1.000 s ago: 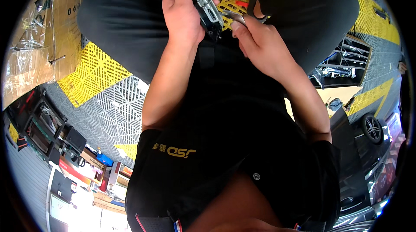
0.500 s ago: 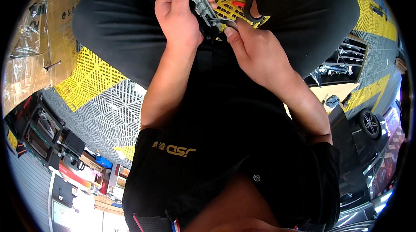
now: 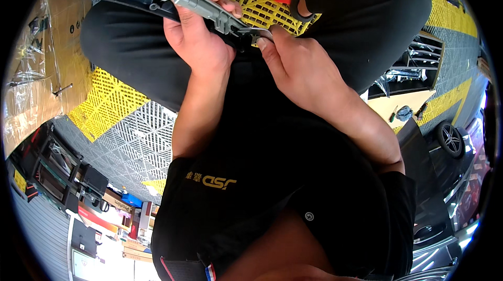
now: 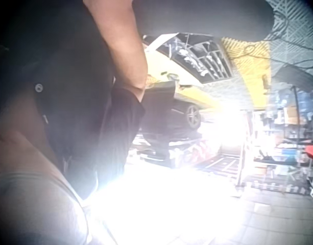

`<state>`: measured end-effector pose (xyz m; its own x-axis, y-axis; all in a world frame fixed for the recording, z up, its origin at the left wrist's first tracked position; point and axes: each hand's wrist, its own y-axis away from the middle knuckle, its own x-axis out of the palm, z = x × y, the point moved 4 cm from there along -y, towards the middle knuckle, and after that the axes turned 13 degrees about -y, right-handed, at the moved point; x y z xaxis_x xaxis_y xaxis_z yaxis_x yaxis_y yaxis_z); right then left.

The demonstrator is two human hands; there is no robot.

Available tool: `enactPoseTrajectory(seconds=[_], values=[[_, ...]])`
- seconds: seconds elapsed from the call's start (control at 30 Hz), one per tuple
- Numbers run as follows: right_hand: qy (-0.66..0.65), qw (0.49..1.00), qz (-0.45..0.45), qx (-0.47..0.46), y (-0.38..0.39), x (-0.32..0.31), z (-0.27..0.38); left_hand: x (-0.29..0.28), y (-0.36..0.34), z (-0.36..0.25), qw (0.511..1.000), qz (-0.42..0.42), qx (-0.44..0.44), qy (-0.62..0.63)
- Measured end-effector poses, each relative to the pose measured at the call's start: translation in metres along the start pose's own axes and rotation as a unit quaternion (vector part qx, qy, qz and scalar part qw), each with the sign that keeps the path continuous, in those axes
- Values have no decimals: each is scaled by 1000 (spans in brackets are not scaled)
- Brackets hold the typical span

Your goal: The person uses a tool to remove clips from a car door interior panel. They then sit on the floor and manipulate a black plastic trim piece, attaching wires and a handle component by hand.

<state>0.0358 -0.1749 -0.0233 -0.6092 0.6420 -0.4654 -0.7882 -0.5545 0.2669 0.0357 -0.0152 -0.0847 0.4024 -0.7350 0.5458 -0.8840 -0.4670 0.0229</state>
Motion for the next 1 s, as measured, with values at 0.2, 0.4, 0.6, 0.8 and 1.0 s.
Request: enactPoseTrajectory(seconds=[0.2,0.4,0.6,0.8,1.0], values=[[-26,1000,0,1,2,0,2,1,0,-3,1000,15,6,21],[-35,999,-1,7,3,-2,3,0,1,-4,999,13,11,31],[-16,1000,8,10,3,1,4,-1,1,-5,1000,14,13,6],[14,1000,-1,0,4,4,3,2,7,-6,999,-9,23,26],[45,999,-8,-3,-2,3,-1,5,13,-5,998,-19,26,-63]])
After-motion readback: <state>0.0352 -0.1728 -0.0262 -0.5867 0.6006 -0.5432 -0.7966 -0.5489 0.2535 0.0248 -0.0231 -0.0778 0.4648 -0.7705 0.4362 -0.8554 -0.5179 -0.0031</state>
